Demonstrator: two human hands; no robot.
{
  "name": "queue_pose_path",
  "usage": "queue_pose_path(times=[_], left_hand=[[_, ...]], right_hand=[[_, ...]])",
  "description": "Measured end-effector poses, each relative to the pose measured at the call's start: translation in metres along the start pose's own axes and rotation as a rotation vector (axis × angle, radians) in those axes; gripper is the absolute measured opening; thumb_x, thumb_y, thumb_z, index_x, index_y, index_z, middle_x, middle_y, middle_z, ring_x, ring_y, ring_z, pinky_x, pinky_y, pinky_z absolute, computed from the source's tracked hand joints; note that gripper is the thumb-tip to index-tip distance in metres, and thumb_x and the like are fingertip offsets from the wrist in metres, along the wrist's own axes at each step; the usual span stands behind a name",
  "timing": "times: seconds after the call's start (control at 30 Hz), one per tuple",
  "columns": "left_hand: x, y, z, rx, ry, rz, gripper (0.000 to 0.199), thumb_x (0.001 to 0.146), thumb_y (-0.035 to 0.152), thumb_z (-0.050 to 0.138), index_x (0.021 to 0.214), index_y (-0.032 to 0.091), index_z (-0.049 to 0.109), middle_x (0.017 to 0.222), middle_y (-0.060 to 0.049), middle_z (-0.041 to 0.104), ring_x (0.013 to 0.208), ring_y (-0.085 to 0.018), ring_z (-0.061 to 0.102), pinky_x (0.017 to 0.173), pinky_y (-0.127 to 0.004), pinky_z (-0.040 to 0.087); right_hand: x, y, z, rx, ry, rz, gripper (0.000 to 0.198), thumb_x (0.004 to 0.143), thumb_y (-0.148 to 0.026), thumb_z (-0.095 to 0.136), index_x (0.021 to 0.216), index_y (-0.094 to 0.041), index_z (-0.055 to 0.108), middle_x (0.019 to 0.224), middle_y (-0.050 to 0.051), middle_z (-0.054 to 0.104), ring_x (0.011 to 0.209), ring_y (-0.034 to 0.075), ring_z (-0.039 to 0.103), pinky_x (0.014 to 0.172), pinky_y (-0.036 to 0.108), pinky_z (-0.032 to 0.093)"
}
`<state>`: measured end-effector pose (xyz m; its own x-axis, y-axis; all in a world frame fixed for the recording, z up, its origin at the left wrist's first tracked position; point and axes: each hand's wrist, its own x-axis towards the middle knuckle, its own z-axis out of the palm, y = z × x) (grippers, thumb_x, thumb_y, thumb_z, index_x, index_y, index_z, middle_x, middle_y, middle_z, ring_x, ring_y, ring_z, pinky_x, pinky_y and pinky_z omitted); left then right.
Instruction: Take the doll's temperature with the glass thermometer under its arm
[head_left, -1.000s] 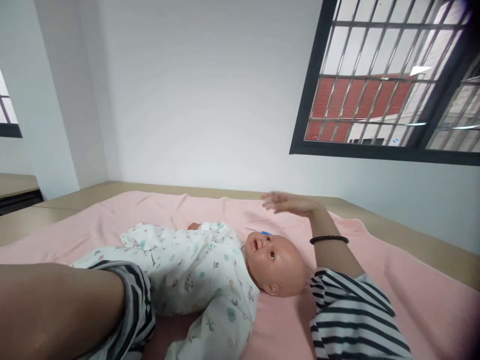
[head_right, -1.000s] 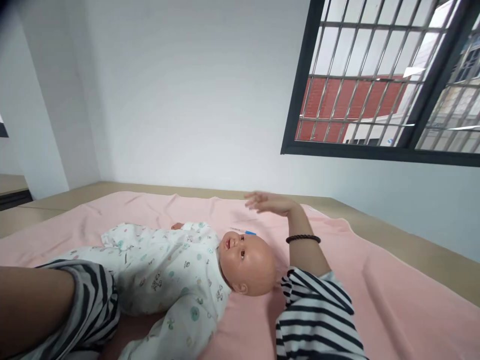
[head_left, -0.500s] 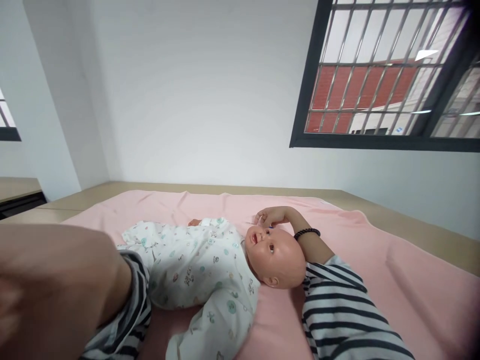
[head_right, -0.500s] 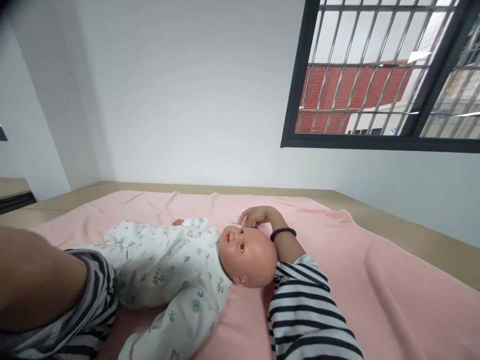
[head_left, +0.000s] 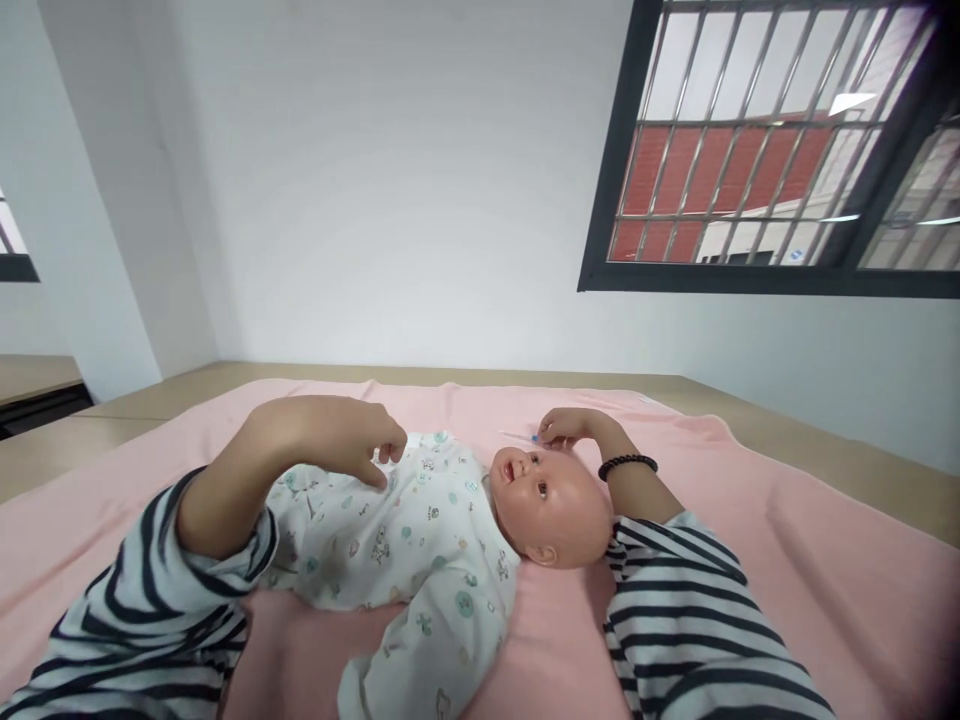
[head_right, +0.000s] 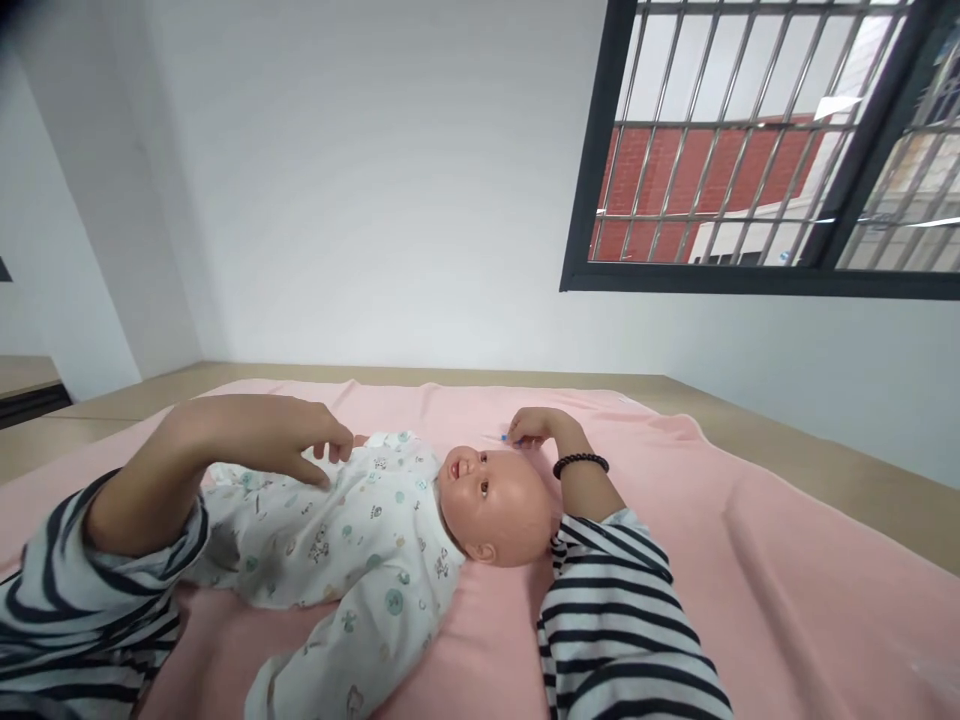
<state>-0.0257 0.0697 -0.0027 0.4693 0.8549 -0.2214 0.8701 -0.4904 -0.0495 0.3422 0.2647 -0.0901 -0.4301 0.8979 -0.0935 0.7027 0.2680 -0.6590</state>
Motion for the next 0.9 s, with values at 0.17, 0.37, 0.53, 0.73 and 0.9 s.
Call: queue_pose_path(times=[0.17, 0.37, 0.53, 0.73, 0.9], left_hand=[[0.035, -0.012, 0.006, -0.072, -0.14, 0.03, 0.022, 0.083, 0.037, 0.074, 0.095, 0.022, 0.065, 0.102, 0.001, 0.07, 0.086, -0.018, 0.063, 0.066, -0.027, 0.039], [0.043, -0.014, 0.004, -0.093, -0.208, 0.156, 0.016, 0.083, 0.03, 0.07, 0.081, 0.018, 0.059, 0.087, 0.001, 0.066, 0.076, -0.015, 0.057, 0.062, -0.027, 0.035], [0.027, -0.014, -0.002, -0.138, -0.203, 0.119, 0.011, 0.079, 0.02, 0.063, 0.076, 0.018, 0.053, 0.077, 0.001, 0.063, 0.068, -0.015, 0.053, 0.059, -0.028, 0.033], [0.022, -0.022, -0.004, -0.177, -0.21, -0.08, 0.012, 0.069, 0.02, 0.061, 0.081, 0.019, 0.059, 0.076, -0.002, 0.071, 0.078, -0.021, 0.067, 0.064, -0.028, 0.04], [0.04, -0.024, 0.005, -0.125, -0.278, -0.146, 0.016, 0.066, 0.022, 0.067, 0.082, 0.019, 0.063, 0.078, -0.005, 0.072, 0.083, -0.025, 0.067, 0.066, -0.03, 0.044]], right_hand=[[-0.003, -0.007, -0.014, -0.005, 0.057, 0.071, 0.034, 0.102, -0.04, 0.06, 0.125, -0.015, 0.062, 0.124, 0.011, 0.06, 0.107, 0.02, 0.062, 0.093, 0.038, 0.058], [-0.011, -0.034, -0.039, -0.03, 0.187, 0.094, 0.02, 0.099, -0.031, 0.065, 0.101, -0.011, 0.064, 0.098, 0.007, 0.065, 0.086, 0.014, 0.062, 0.079, 0.028, 0.056], [-0.033, -0.072, -0.049, 0.028, 0.284, -0.079, 0.021, 0.088, -0.031, 0.074, 0.097, -0.013, 0.067, 0.098, 0.01, 0.069, 0.089, 0.016, 0.063, 0.08, 0.026, 0.052], [-0.029, -0.086, -0.043, 0.008, 0.209, -0.112, 0.015, 0.089, -0.025, 0.071, 0.096, -0.012, 0.066, 0.098, 0.01, 0.069, 0.088, 0.015, 0.064, 0.078, 0.024, 0.052], [0.0, -0.044, -0.006, -0.018, -0.026, 0.054, 0.019, 0.098, -0.028, 0.067, 0.098, -0.01, 0.064, 0.093, 0.005, 0.065, 0.082, 0.013, 0.063, 0.076, 0.028, 0.057]])
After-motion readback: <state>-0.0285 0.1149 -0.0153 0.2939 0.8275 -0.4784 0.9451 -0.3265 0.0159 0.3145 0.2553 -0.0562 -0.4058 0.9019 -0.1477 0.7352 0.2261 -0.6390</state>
